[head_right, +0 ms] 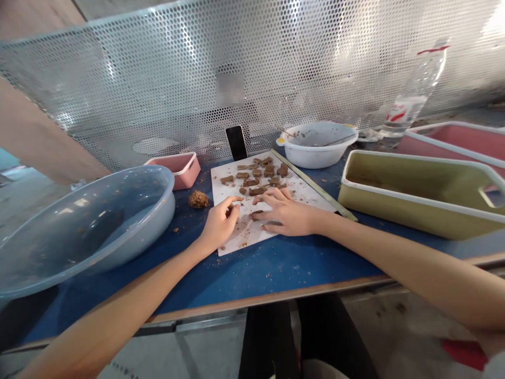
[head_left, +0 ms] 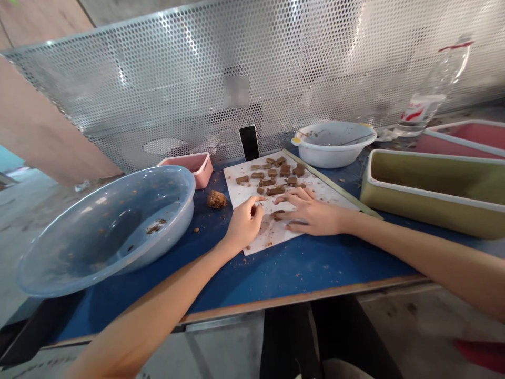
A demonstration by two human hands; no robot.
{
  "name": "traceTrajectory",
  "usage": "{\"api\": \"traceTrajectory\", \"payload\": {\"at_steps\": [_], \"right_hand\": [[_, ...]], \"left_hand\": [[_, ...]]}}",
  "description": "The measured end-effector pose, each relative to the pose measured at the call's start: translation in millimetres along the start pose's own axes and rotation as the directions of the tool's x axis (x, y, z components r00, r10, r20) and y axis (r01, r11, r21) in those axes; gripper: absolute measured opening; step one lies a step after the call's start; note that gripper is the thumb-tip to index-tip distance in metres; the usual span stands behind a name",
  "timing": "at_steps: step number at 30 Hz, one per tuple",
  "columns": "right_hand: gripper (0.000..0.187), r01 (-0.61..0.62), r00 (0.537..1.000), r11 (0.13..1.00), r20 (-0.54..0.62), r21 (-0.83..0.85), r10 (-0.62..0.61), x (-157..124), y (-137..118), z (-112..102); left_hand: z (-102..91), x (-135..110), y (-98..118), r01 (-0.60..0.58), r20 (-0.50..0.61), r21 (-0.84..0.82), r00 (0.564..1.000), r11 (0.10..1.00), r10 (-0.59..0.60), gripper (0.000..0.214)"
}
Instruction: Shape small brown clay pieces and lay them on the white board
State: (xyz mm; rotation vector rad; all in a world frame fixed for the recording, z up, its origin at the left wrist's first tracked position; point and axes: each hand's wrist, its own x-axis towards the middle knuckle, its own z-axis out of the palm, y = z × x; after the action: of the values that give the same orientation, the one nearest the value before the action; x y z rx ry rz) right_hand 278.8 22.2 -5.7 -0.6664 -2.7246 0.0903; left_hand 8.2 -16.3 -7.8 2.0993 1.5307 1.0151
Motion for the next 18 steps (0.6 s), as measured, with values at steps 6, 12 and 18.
{"api": "traceTrajectory", "payload": {"at_steps": [6,12,18], "right_hand": [[0.039,0.035,0.999,0.998,-0.005,-0.047,-0.036,1.5,-3.9,-3.7],[0.041,0.001,0.999,0.995,-0.034,-0.096,-0.005,2.1,-3.1,-1.0],[0.042,-0.002,1.000,0.996,-0.024,-0.093,0.000,2.8,-3.2,-2.5]], "left_hand": [[0.0,-0.4,1.8,0.018,-0.017,-0.035,1.000,0.999,-0.019,0.033],[-0.6,-1.4,1.3,0.022,-0.017,-0.036,1.000,0.999,-0.022,0.034],[-2.7,-2.0,3.3,0.019,-0.011,-0.020,1.000,1.000,-0.019,0.034]]}}
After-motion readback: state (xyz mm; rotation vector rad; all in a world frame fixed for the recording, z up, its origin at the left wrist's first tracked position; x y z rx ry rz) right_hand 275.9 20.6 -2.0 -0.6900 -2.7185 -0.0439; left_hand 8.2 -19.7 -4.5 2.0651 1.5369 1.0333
